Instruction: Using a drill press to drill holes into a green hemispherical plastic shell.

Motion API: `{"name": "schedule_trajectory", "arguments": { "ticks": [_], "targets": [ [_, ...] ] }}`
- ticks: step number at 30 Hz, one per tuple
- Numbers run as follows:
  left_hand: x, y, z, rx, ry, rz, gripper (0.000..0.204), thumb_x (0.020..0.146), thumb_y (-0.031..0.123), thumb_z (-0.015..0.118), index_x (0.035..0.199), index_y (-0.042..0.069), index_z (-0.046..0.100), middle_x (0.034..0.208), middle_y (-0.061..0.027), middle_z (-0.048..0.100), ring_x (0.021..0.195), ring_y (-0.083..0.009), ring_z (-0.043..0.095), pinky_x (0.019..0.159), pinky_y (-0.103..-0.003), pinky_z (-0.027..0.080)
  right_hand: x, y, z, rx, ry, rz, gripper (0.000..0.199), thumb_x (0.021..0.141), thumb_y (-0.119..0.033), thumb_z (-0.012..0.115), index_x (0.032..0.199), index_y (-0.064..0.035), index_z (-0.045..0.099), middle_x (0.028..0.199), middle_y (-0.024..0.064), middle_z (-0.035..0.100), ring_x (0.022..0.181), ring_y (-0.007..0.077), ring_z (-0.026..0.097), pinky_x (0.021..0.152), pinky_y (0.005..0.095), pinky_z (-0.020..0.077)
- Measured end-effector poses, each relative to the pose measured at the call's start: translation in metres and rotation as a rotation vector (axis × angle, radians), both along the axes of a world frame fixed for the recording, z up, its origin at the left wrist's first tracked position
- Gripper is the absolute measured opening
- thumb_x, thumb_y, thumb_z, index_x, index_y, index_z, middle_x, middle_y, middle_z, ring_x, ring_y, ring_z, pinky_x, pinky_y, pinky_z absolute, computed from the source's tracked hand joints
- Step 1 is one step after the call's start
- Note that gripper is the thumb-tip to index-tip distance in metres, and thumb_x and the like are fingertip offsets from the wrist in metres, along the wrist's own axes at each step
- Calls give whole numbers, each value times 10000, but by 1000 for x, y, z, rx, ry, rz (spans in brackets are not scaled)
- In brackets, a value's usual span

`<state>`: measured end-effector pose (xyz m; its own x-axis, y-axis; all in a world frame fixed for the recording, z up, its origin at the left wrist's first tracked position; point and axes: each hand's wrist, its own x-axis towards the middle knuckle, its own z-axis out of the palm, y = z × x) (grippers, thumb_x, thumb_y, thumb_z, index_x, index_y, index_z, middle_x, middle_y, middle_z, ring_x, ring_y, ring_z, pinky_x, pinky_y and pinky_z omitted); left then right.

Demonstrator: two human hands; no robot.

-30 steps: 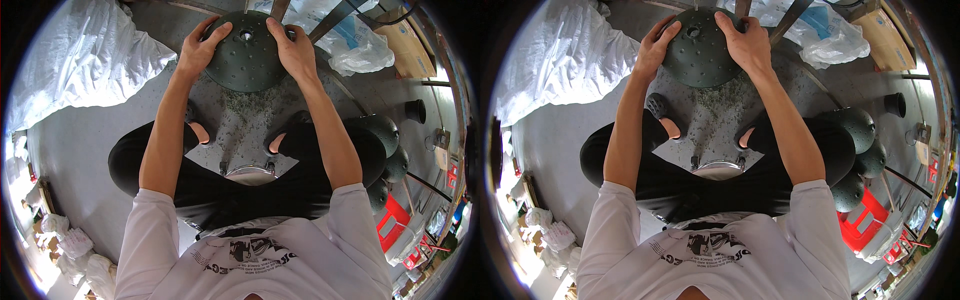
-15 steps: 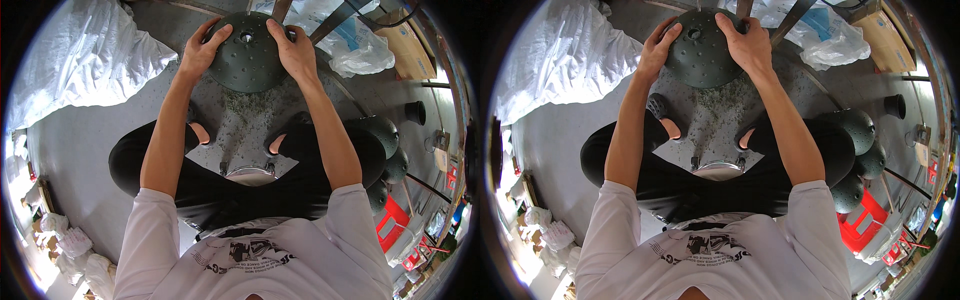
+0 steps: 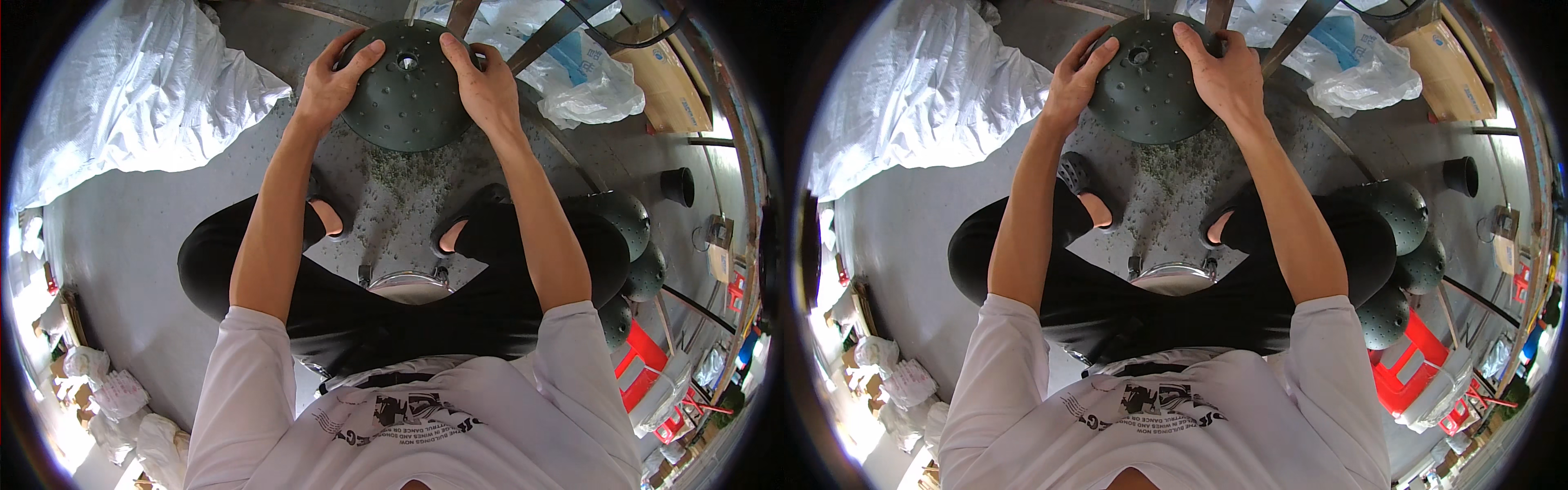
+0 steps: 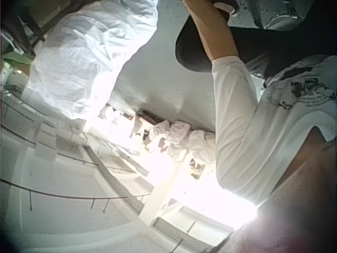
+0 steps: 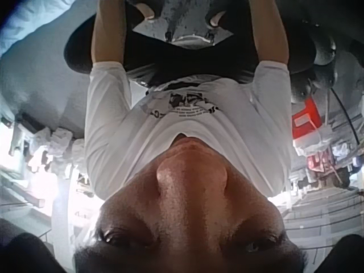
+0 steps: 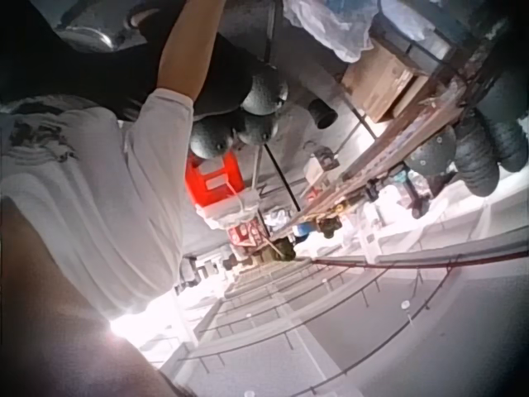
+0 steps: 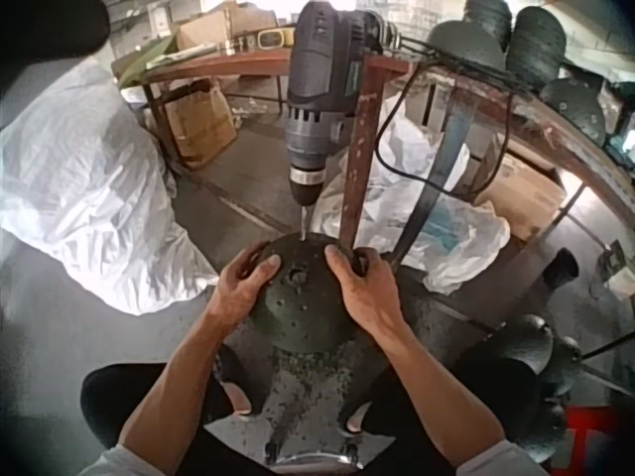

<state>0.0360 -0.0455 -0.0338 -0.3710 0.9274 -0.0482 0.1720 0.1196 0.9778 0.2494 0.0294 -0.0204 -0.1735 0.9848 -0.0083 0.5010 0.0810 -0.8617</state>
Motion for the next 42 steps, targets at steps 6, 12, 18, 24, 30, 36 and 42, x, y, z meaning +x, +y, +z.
{"name": "schedule_trajectory", "arguments": {
  "ticks": [6,12,18,24,30,36,42],
  "targets": [
    [0,-1,1,13,-6,2,688,908,489,738,1421,57,586,1214,-111,677,1098,-175,622,969,-284,464,0,-1,0,-7,27,15,1075,780,-810,635,1302,128,575,1133,323,665,1078,408,684,953,459,526],
    [2,1,1,9,-13,-17,687,909,481,741,1424,55,581,1226,-115,676,1112,-177,620,976,-285,461,3,6,-16,41,-56,-32,1068,796,-839,585,1329,87,578,1123,266,687,1056,343,683,959,396,492],
    [-1,1,-5,22,-3,-24,678,922,467,732,1430,48,572,1253,-120,669,1126,-179,617,989,-290,458,2,4,-11,20,-24,-19,1061,797,-822,602,1337,90,571,1129,259,688,1064,349,680,962,393,490],
    [-3,4,-9,51,-17,-11,798,847,561,758,1397,8,590,1225,-183,670,1082,-241,663,955,-340,515,1,4,-10,13,-51,-41,1051,796,-815,610,1343,82,571,1139,258,688,1076,347,678,967,392,488],
    [-2,2,-4,45,17,-2,805,843,563,763,1397,6,591,1225,-187,669,1082,-238,663,949,-334,517,1,-1,0,0,33,1,1060,783,-807,627,1302,115,580,1134,328,668,1101,422,670,980,465,508],
    [-4,3,-4,41,10,-3,803,841,561,765,1396,7,595,1223,-193,669,1074,-240,666,953,-328,510,-1,1,-2,29,26,0,1070,784,-809,624,1291,132,580,1086,312,692,1080,412,684,974,461,513],
    [-4,4,-6,49,1,-4,799,841,566,760,1397,16,597,1235,-195,665,1084,-242,662,954,-329,509,-1,1,-7,43,13,-12,1081,791,-818,609,1294,138,575,1062,305,697,1067,412,689,976,465,513]
  ]
}}
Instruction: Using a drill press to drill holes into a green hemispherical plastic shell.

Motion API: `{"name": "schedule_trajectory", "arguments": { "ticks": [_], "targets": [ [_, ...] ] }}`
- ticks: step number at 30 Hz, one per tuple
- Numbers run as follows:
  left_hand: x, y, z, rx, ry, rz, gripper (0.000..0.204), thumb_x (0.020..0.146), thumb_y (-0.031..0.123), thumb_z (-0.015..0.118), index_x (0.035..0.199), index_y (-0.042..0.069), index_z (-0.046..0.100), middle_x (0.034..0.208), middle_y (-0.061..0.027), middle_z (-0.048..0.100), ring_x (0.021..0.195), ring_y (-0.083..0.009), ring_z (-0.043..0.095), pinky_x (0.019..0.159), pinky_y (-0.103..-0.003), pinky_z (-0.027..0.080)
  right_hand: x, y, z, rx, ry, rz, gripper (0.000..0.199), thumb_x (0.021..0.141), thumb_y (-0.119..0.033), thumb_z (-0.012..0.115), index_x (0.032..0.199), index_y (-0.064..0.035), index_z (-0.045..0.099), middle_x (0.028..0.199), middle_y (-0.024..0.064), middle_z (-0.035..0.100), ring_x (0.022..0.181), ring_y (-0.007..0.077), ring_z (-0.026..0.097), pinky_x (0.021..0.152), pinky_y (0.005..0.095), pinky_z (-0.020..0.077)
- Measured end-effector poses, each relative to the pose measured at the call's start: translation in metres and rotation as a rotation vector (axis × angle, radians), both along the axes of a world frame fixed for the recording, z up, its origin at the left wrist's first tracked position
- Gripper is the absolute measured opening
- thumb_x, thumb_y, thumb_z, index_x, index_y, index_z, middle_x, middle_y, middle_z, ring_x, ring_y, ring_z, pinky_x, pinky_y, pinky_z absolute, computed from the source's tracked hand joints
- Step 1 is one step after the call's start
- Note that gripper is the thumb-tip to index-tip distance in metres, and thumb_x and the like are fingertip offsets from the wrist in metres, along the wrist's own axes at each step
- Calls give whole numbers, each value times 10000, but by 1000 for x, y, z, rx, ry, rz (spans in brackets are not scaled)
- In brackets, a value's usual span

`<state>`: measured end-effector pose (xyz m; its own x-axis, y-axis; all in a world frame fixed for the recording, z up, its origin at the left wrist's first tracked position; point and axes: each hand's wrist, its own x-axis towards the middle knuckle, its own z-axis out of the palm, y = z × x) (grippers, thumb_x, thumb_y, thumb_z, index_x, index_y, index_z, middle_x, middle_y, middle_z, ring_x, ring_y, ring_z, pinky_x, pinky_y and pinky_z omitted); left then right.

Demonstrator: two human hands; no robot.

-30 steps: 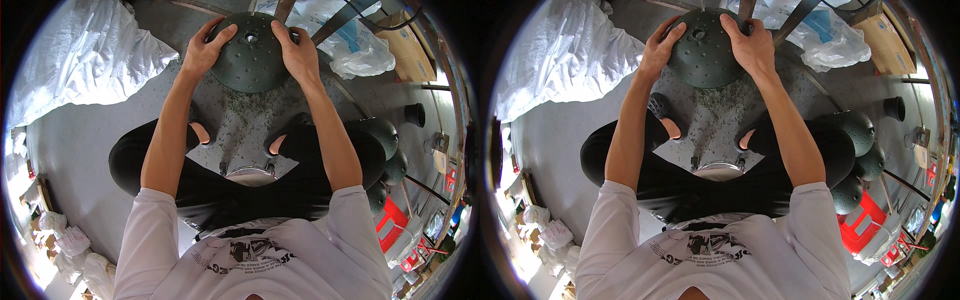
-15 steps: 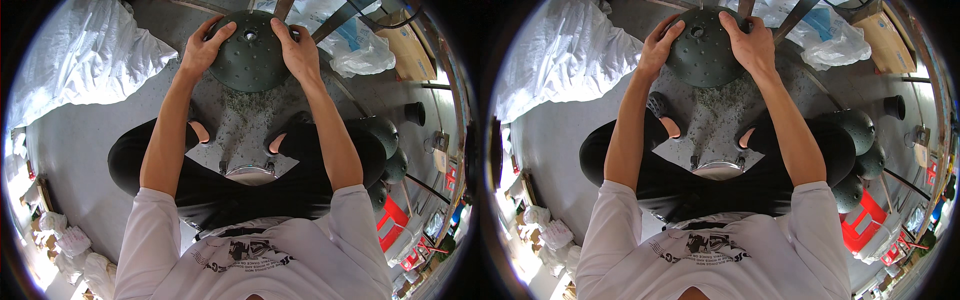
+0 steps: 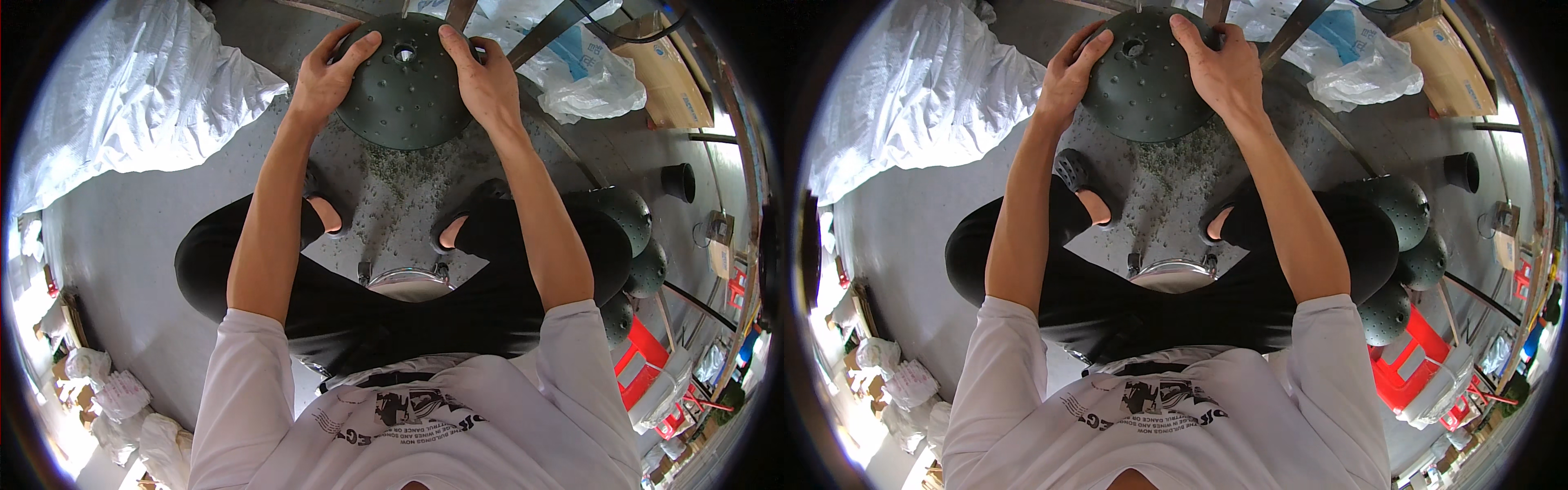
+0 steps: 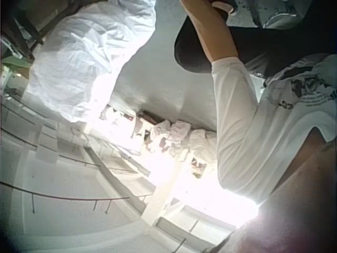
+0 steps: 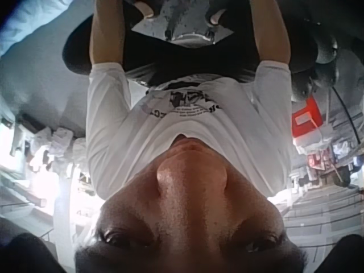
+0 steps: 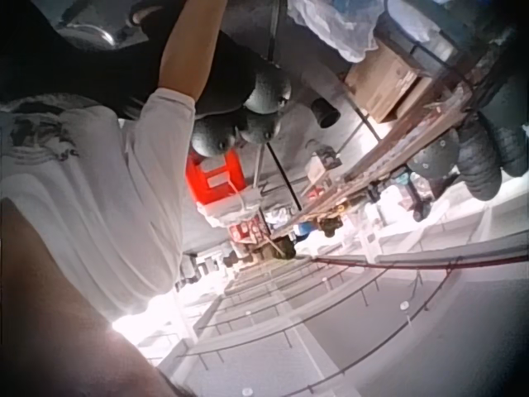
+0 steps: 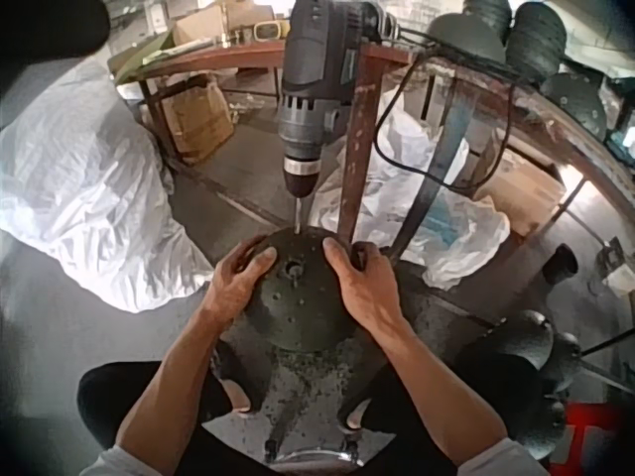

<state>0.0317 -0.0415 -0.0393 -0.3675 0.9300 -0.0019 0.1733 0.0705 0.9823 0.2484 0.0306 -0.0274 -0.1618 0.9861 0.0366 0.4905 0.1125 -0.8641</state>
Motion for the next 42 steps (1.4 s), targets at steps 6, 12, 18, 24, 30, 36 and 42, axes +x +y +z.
{"name": "schedule_trajectory", "arguments": {
  "ticks": [6,12,18,24,30,36,42],
  "targets": [
    [-2,-3,6,-7,4,-11,798,838,551,768,1396,8,595,1229,-191,667,1076,-234,661,944,-323,507,-2,-1,0,-63,-15,14,1050,817,-816,588,1328,101,566,1189,281,672,1129,364,664,1007,400,477],
    [-1,-3,17,-27,22,-5,806,828,547,776,1384,-10,599,1207,-184,676,1059,-229,665,940,-322,509,-2,-5,2,-108,25,14,1043,824,-818,572,1319,100,573,1176,283,672,1123,358,662,1011,394,466],
    [-1,-6,20,-38,34,-4,806,827,545,775,1384,-12,598,1201,-183,677,1044,-238,673,934,-329,517,-4,-5,2,-112,13,5,1050,826,-824,561,1316,104,574,1186,288,667,1145,366,651,1024,406,458],
    [1,-7,23,-73,30,-5,687,912,505,712,1387,20,610,1237,-131,670,1117,-197,623,990,-288,459,-4,-4,0,-119,37,3,1048,828,-820,561,1311,110,575,1195,287,663,1147,361,648,1025,407,458],
    [1,-6,26,-73,-8,0,662,909,502,717,1370,34,631,1234,-127,672,1111,-190,624,986,-285,461,-4,-2,-7,-101,49,23,1033,840,-800,564,1308,121,569,1191,282,663,1130,347,651,1021,397,459],
    [0,-8,25,-74,50,13,657,904,494,727,1365,35,636,1222,-124,676,1099,-192,629,979,-285,467,-5,-1,-9,-65,15,25,1122,835,-837,508,1346,162,507,1173,333,661,1172,418,641,1025,441,468],
    [0,-6,28,-66,28,-2,658,899,500,730,1352,31,641,1199,-124,682,1070,-192,641,962,-288,479,-5,-2,-9,-116,59,18,1039,845,-796,567,1313,132,563,1189,290,664,1129,343,654,1008,392,468]
  ]
}}
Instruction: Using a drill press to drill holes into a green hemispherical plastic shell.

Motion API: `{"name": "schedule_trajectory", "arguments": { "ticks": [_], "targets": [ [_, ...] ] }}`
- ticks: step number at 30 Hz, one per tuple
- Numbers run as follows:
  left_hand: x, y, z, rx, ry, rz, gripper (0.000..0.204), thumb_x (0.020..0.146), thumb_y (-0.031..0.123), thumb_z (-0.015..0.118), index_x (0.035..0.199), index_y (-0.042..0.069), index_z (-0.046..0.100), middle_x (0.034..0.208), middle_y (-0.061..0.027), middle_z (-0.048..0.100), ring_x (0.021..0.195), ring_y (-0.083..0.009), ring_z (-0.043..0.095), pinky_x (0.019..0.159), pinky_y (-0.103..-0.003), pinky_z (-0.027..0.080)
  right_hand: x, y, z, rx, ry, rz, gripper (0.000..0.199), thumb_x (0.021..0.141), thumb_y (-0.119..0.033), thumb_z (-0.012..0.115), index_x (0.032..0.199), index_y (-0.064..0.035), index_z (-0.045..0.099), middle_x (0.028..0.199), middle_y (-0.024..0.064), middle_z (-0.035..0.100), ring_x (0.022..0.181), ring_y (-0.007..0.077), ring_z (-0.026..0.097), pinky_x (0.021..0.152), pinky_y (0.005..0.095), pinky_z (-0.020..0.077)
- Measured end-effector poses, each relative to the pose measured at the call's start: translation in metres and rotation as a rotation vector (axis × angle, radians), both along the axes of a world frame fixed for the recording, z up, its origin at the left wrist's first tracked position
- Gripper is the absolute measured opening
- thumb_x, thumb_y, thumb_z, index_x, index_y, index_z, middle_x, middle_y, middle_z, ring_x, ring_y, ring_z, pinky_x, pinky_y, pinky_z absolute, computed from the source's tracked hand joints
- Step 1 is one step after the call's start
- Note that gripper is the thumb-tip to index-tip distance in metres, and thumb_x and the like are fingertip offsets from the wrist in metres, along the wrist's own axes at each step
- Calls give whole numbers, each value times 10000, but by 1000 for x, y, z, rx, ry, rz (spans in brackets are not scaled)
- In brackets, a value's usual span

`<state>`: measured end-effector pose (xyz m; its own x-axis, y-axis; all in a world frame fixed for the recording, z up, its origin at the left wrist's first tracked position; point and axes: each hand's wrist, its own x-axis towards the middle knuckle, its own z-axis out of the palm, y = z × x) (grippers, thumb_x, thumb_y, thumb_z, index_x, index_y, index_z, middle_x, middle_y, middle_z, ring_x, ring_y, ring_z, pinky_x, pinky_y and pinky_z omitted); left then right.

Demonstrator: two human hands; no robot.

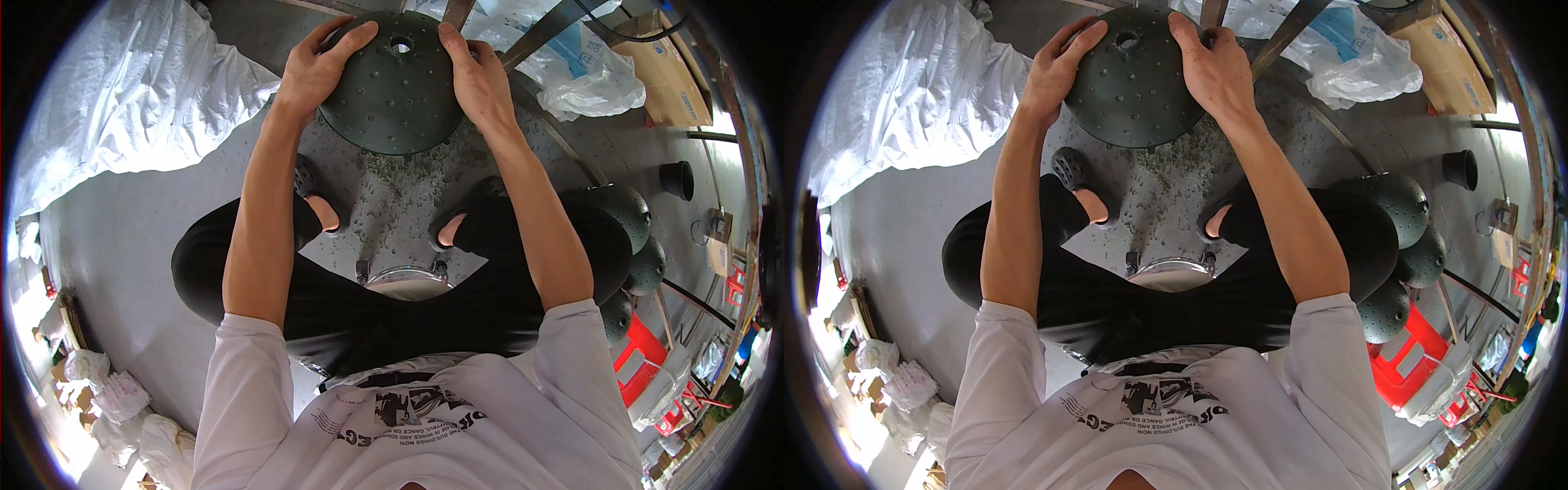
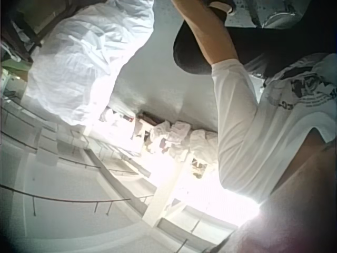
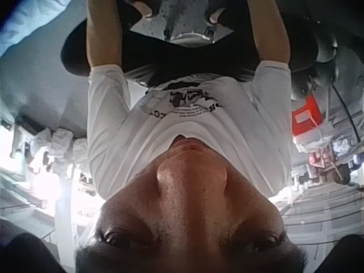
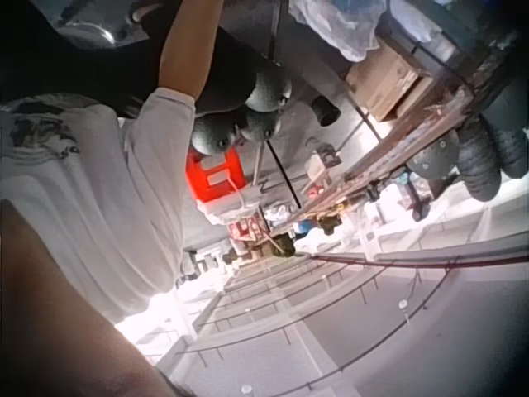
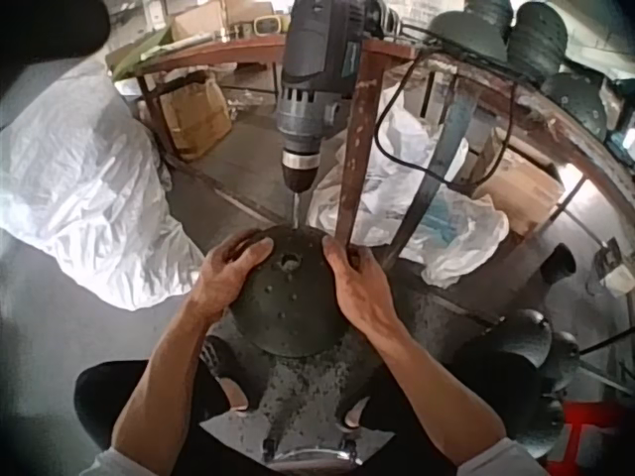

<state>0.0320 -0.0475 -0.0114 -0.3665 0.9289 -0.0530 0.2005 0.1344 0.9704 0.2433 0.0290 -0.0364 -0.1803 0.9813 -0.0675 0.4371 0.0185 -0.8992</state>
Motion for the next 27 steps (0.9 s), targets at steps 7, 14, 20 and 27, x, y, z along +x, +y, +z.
{"name": "schedule_trajectory", "arguments": {
  "ticks": [7,14,20,27],
  "targets": [
    [-3,0,0,3,36,-5,661,895,504,731,1344,27,644,1183,-125,686,1052,-196,650,944,-296,493,0,2,3,25,-31,1,1045,845,-806,558,1299,136,567,1167,292,671,1114,343,660,1003,390,473],
    [3,-7,26,-42,39,-31,664,903,497,717,1333,-2,636,1197,-164,680,1078,-233,650,947,-331,500,-6,-1,22,-65,7,7,959,893,-738,535,1276,141,584,1173,301,669,1121,362,653,981,403,470],
    [-1,-3,28,-37,72,-27,689,905,528,692,1312,-26,645,1217,-186,683,1098,-272,652,966,-357,494,-9,1,28,-114,-13,-3,1016,892,-761,502,1275,178,568,1207,339,643,1132,407,641,981,427,469],
    [-2,1,26,-63,64,-23,713,901,548,693,1310,-34,643,1228,-192,680,1107,-280,649,967,-365,495,-10,3,28,-160,-1,19,997,901,-748,509,1285,170,567,1213,321,644,1132,381,640,984,420,465]
  ]
}}
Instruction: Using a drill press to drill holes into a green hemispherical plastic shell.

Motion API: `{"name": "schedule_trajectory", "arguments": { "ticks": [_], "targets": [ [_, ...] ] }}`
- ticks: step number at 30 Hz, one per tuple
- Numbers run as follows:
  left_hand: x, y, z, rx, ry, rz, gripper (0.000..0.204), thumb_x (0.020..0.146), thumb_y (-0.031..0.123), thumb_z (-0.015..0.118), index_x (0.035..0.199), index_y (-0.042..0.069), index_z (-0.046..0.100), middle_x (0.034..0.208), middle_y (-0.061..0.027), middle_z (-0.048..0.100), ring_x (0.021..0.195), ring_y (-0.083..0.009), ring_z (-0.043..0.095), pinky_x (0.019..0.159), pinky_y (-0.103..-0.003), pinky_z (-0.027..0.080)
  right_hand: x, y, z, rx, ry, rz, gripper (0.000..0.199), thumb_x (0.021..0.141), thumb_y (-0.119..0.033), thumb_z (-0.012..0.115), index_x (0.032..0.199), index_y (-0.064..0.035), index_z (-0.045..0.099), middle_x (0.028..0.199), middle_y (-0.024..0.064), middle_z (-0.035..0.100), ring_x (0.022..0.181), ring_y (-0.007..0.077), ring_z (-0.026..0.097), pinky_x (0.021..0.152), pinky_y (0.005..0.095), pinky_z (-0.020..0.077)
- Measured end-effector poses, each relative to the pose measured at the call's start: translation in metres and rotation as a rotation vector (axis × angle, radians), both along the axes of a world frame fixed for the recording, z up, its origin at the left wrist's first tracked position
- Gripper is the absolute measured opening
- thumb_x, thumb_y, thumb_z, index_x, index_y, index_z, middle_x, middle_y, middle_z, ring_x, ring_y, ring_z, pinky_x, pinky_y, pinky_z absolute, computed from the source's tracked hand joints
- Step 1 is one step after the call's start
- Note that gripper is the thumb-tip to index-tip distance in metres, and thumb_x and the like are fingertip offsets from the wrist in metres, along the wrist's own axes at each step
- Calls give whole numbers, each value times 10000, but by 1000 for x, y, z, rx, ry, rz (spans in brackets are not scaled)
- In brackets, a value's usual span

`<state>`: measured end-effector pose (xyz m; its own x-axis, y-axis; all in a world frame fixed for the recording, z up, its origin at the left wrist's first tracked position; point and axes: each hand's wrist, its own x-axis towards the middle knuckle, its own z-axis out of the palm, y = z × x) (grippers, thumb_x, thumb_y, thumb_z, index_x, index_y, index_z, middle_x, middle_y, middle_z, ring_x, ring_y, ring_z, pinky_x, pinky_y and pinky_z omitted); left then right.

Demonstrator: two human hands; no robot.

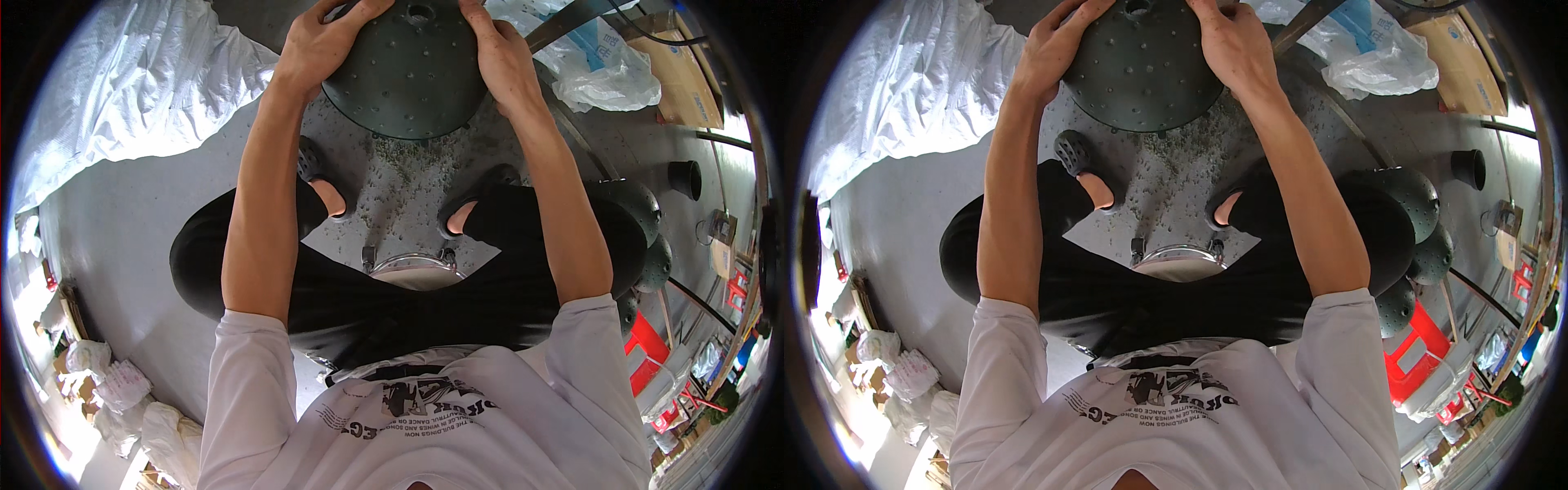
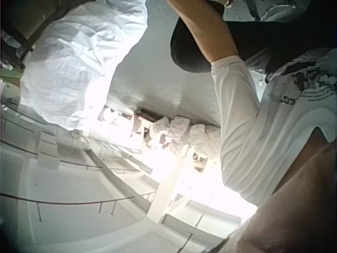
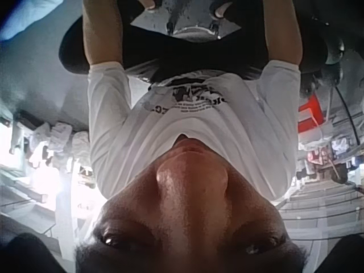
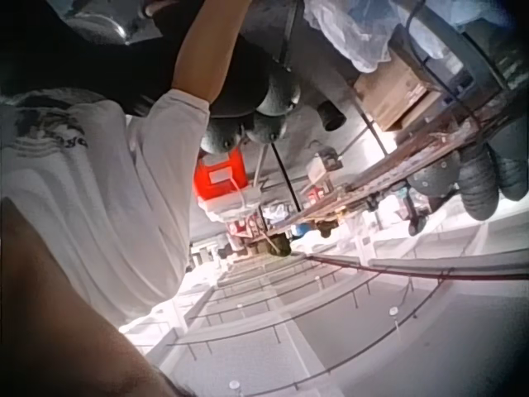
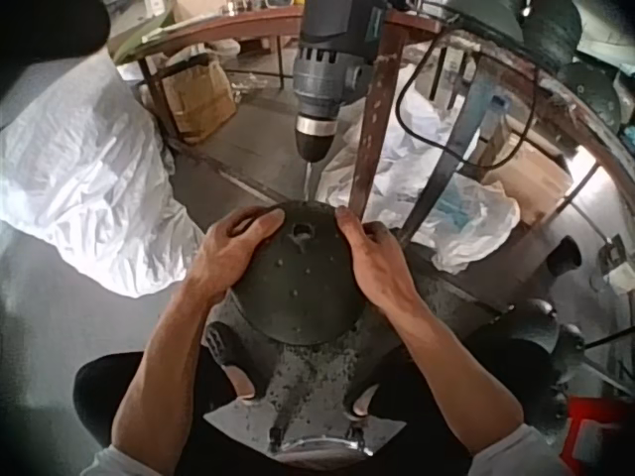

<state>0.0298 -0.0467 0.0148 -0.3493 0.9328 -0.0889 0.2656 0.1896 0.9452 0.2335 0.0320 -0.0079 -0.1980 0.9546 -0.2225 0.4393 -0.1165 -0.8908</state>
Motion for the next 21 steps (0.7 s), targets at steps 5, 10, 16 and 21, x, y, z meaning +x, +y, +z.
{"name": "schedule_trajectory", "arguments": {
  "ticks": [5,10,16,21],
  "targets": [
    [-7,1,-3,30,-7,-1,704,900,536,702,1302,-39,645,1219,-188,682,1103,-279,650,961,-362,499,-9,-3,-4,-17,40,-23,991,911,-741,506,1303,167,554,1231,308,638,1134,376,636,992,414,462],
    [-8,-1,-2,41,6,0,698,895,522,714,1304,-39,642,1217,-187,681,1098,-273,649,957,-354,501,-12,-9,2,-13,42,-48,977,922,-725,505,1317,168,542,1232,300,639,1124,376,637,990,412,463],
    [-9,2,-4,74,-29,-11,717,889,525,721,1310,-47,629,1230,-199,674,1115,-276,644,959,-350,502,-11,-2,-3,-14,79,-41,938,936,-696,502,1341,149,535,1213,289,648,1116,355,643,966,402,476],
    [13,-9,59,115,-132,-107,738,878,515,740,1315,-67,614,1218,-203,676,1109,-279,647,950,-350,510,-16,-13,39,50,394,-105,672,993,-534,541,1242,87,603,1134,240,681,1064,351,672,900,423,532]
  ]
}}
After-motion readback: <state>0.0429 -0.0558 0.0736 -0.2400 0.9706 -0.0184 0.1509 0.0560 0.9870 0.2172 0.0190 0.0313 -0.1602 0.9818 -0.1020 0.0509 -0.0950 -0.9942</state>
